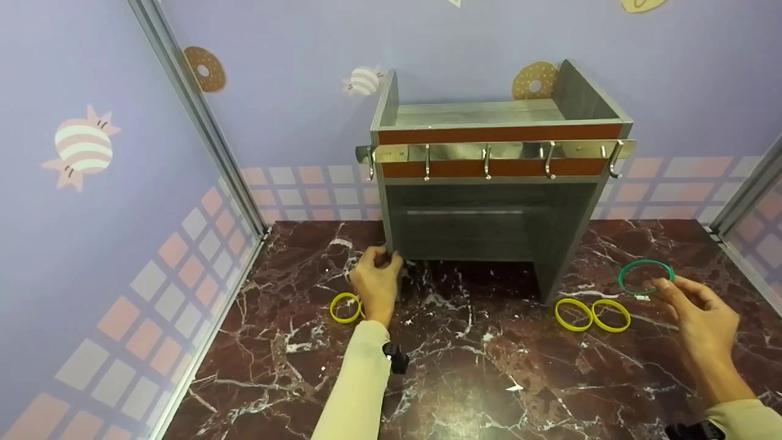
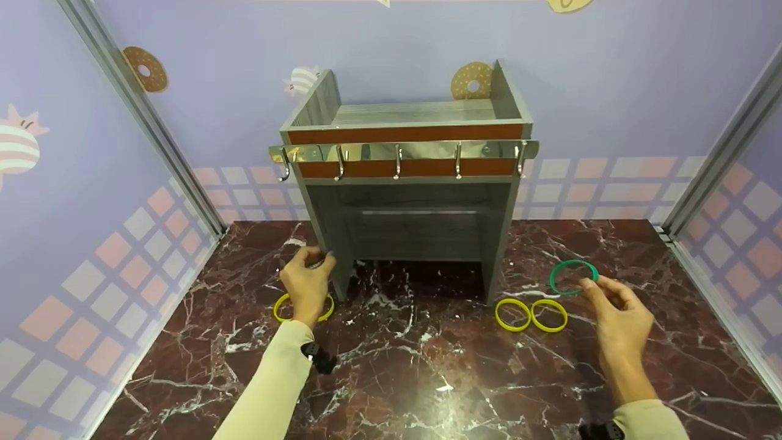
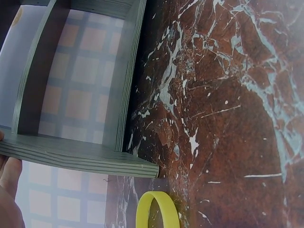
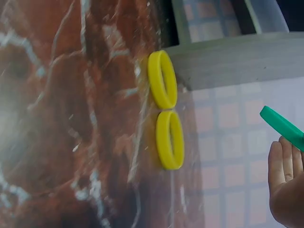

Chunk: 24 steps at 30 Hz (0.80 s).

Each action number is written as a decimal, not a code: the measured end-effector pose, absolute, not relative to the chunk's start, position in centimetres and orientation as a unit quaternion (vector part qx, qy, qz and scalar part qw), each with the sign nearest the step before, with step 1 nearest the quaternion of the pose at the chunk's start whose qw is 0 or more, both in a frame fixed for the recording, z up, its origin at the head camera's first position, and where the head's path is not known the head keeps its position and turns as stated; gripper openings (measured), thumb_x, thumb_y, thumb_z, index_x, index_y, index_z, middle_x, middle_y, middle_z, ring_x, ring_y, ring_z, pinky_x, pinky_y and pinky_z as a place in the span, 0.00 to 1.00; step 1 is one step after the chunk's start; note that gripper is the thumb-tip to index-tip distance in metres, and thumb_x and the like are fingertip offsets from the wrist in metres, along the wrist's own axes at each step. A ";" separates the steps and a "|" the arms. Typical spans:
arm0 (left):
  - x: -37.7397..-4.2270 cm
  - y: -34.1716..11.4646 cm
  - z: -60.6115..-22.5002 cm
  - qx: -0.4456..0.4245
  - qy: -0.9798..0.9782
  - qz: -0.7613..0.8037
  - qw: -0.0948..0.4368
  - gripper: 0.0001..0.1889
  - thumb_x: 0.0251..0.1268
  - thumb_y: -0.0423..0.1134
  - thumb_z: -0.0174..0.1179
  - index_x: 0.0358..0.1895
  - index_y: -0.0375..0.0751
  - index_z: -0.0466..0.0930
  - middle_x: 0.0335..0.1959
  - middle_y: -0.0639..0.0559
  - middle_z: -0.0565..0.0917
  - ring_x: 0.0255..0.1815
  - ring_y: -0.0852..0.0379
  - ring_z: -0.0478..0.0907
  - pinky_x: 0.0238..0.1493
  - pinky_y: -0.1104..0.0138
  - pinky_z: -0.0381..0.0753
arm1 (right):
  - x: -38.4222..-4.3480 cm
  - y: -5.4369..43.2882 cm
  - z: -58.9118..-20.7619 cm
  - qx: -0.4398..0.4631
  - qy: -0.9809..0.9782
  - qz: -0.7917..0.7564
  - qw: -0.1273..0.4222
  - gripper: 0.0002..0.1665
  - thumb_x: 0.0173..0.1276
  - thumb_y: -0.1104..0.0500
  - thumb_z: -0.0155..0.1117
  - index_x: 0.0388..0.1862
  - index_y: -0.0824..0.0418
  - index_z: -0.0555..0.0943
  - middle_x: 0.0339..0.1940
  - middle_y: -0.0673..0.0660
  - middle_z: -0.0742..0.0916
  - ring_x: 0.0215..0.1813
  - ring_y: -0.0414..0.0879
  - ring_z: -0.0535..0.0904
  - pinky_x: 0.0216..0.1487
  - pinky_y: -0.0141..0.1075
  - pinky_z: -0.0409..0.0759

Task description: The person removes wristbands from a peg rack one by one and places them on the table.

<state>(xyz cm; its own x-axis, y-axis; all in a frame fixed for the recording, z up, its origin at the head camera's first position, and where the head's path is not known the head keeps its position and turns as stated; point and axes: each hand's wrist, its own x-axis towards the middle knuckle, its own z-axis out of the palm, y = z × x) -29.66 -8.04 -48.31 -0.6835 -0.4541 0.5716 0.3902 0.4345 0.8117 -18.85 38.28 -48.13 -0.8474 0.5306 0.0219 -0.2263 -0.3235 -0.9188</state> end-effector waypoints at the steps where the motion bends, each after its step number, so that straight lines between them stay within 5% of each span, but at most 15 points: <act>1: -29.7 -8.0 -48.3 0.021 -0.748 -0.531 0.397 0.06 0.53 0.26 0.75 0.33 0.32 0.88 0.30 0.43 0.90 0.30 0.50 0.89 0.34 0.58 0.89 | -18.9 38.5 -48.4 -0.145 -0.529 0.802 0.236 0.07 0.67 0.69 0.76 0.42 0.62 0.90 0.34 0.54 0.92 0.35 0.42 0.91 0.41 0.30 0.87; 24: -29.8 -8.2 -48.5 0.025 -0.752 -0.532 0.387 0.06 0.53 0.28 0.75 0.34 0.33 0.89 0.30 0.44 0.91 0.30 0.50 0.89 0.34 0.58 0.89 | -18.4 41.8 -53.3 -0.178 -0.536 0.804 0.188 0.04 0.66 0.70 0.77 0.38 0.64 0.90 0.35 0.50 0.91 0.33 0.43 0.91 0.41 0.33 0.88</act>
<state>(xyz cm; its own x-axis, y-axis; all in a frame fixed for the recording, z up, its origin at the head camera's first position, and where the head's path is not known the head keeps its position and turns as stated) -29.75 -8.18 -48.53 -0.6988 -0.4500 0.5561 0.3743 0.4325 0.8203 -18.39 41.78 -53.33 -0.8662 0.4923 -0.0857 -0.1106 -0.3561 -0.9279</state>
